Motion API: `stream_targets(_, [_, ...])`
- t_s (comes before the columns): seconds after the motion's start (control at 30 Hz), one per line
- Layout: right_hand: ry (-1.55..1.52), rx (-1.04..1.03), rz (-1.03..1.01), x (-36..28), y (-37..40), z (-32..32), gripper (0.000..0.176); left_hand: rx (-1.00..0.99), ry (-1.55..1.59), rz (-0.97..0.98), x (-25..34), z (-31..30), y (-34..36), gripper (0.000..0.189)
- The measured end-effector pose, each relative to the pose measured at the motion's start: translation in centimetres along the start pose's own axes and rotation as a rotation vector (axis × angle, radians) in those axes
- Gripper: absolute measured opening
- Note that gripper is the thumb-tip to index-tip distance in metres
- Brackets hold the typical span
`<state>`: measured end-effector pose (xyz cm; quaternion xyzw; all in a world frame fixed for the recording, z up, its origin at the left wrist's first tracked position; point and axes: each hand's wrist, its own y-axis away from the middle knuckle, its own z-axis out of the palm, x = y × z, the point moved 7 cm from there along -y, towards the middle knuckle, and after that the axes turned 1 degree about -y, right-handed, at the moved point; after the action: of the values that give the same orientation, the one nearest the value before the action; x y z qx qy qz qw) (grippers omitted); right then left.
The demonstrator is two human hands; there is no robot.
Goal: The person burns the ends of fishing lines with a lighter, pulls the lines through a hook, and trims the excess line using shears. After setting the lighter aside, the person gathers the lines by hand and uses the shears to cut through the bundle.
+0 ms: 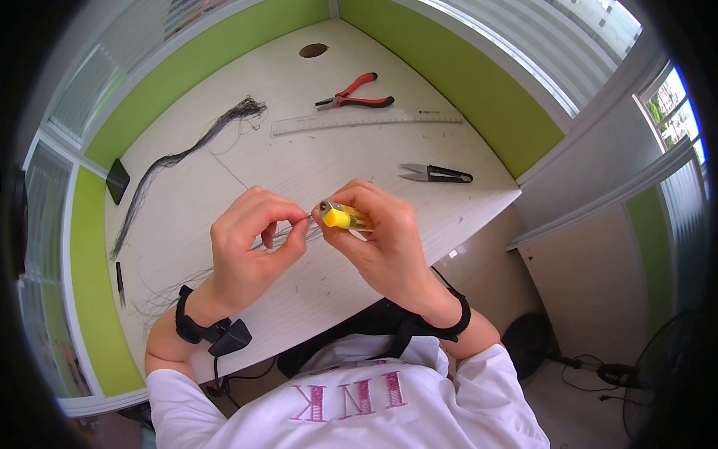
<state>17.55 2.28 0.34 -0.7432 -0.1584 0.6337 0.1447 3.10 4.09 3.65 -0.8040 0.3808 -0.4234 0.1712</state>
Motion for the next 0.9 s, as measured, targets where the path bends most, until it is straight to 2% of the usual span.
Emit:
stream_targets(0.23, [-0.029, 0.031, 0.107, 0.4, 0.3, 0.2, 0.009, 0.091, -0.317, 0.272, 1.6, 0.0, 0.2, 0.017])
stream_targets(0.37, [-0.093, 0.047, 0.158, 1.1, 0.4, 0.5, 0.009, 0.099, -0.347, 0.310, 1.7, 0.1, 0.3, 0.018])
stream_targets(0.43, [-0.101, 0.062, 0.146, 1.2, 0.5, 0.3, 0.009, 0.030, -0.230, 0.175, 0.9, 0.2, 0.2, 0.014])
stream_targets(0.47, [-0.110, 0.069, 0.191, 1.5, 0.4, 0.0, 0.010, 0.030, -0.230, 0.176, 1.0, 0.1, 0.2, 0.014])
stream_targets(0.53, [-0.117, 0.079, 0.234, 1.8, 0.4, -0.3, 0.012, -0.052, 0.018, -0.095, -0.9, 0.2, -0.1, 0.007])
stream_targets(0.57, [-0.139, 0.093, 0.229, 1.9, 0.4, -0.4, 0.013, -0.053, 0.020, -0.093, -0.9, 0.5, -0.1, 0.007])
stream_targets(0.63, [-0.162, 0.107, 0.226, 1.9, 0.4, -0.6, 0.014, -0.019, 0.351, -0.355, -2.7, 1.2, 0.3, 0.008])
stream_targets(0.83, [-0.160, 0.087, 0.236, 2.3, 0.4, -0.6, 0.013, -0.188, 0.300, -0.428, -2.5, 1.2, 0.5, 0.010])
stream_targets(0.9, [-0.139, 0.063, 0.222, 2.0, 0.3, -0.5, 0.013, -0.174, 0.285, -0.420, -2.5, 1.1, 0.5, 0.009])
